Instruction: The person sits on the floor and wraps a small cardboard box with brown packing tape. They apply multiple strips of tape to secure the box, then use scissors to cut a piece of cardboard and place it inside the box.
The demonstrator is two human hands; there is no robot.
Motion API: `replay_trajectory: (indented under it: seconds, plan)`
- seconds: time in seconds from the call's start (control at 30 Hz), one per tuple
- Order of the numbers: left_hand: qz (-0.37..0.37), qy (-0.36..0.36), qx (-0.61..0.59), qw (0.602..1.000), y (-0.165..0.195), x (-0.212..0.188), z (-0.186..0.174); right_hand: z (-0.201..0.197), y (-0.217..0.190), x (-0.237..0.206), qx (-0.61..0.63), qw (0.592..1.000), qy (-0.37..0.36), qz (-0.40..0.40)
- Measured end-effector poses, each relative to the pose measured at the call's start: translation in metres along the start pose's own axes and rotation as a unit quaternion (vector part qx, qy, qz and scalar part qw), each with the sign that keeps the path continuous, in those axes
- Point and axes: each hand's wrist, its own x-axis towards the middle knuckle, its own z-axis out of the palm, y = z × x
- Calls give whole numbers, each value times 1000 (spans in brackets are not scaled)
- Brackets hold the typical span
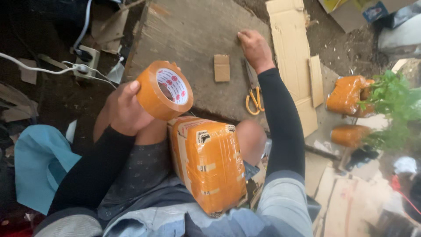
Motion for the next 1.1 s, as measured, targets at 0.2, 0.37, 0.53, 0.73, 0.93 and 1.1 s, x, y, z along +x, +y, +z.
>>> replay_trajectory:
  seconds: [0.2,0.37,0.53,0.73,0.93,1.1]
  plan:
    - [13,-5,21,1000,-1,1,2,5,7,14,23,994,-5,104]
    - [12,1,15,1000,0,0,6,-18,4,8,171,952,141,212]
    - [2,-15,42,999,-4,0,5,-34,-6,-15,134,973,96,163]
    - [-1,-13,45,999,-7,4,6,-7,-18,-7,-1,992,42,119]
    - [-8,4,31,999,-9,5,13,-12,-21,16,-39,985,19,165]
    - [-4,-14,21,1000,-12,7,4,-33,-47,24,115,986,-100,70]
